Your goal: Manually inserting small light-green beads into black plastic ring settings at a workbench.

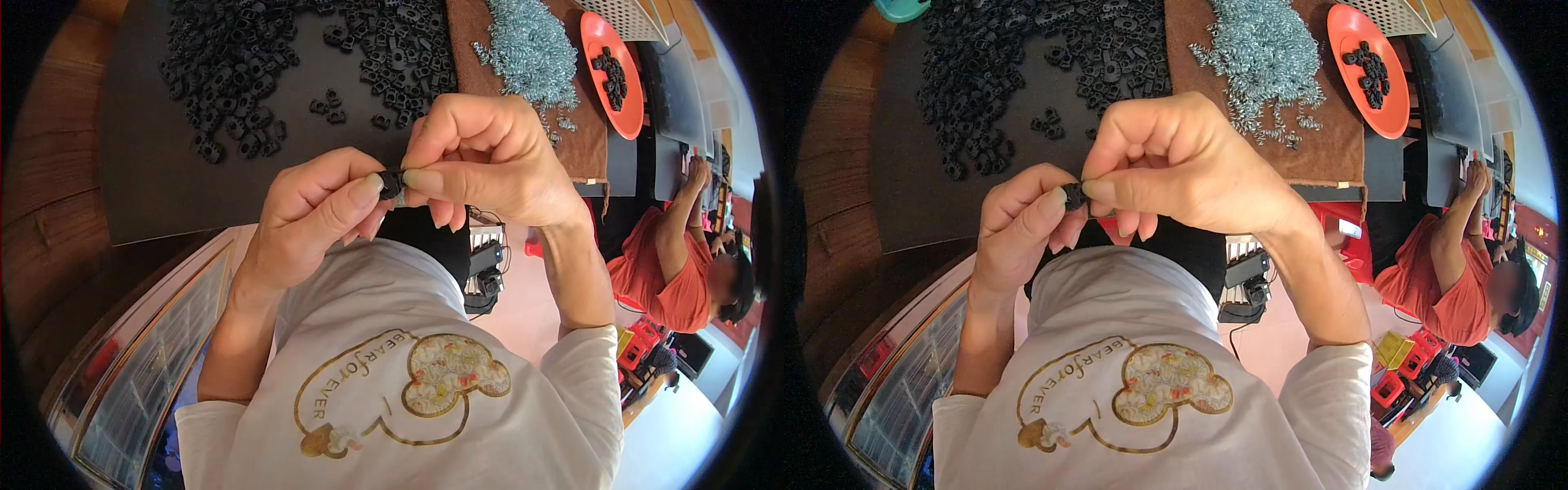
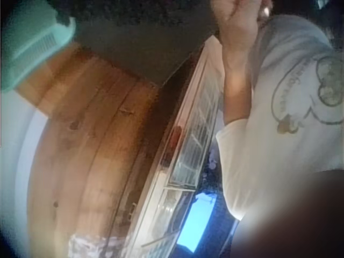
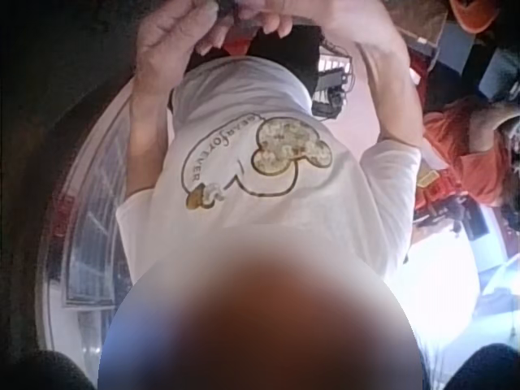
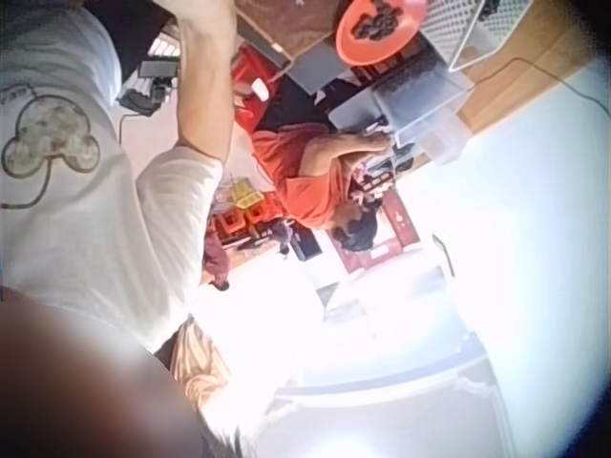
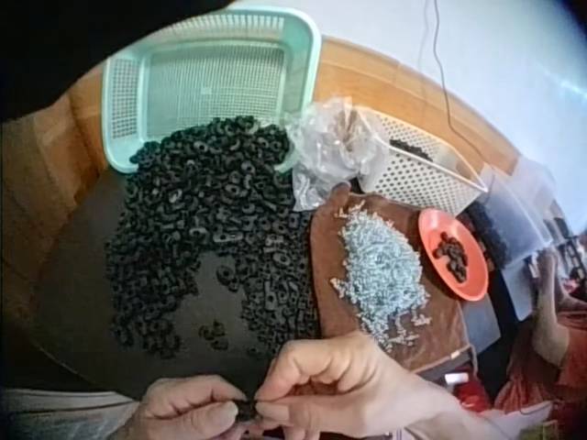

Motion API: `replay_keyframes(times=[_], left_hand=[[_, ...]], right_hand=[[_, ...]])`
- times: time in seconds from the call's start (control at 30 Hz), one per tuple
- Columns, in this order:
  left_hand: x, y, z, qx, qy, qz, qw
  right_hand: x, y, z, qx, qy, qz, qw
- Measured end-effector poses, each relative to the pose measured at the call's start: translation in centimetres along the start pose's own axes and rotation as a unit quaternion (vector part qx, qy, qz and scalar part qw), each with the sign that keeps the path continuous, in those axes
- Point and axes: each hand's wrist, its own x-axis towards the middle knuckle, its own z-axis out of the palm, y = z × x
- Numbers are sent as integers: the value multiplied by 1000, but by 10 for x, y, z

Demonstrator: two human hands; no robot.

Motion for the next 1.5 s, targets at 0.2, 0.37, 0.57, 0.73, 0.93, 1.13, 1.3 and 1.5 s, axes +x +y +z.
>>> replay_keyframes(times=[0.2,0.37,0.57,0.73,0.93,1.13,1.3,1.5], left_hand=[[-1,3,1,-9,9,-12,1000],[-1,4,1,-13,-3,-20,1000],[-2,10,2,-7,-5,-40,999],[-3,13,4,-7,11,-53,999],[-3,11,3,11,3,-47,999],[-4,9,2,35,2,-40,999],[-4,6,3,43,9,-36,998],[-4,7,5,77,26,-28,996]], right_hand=[[0,-1,4,-30,15,10,999],[-1,-1,4,-18,9,16,1000],[-1,-5,3,-25,-2,48,999],[-2,-6,5,-54,1,38,998],[-4,-9,6,-73,0,42,996],[-5,-9,7,-82,4,41,996],[-5,-9,7,-86,6,40,996],[-5,-1,5,-81,1,18,997]])
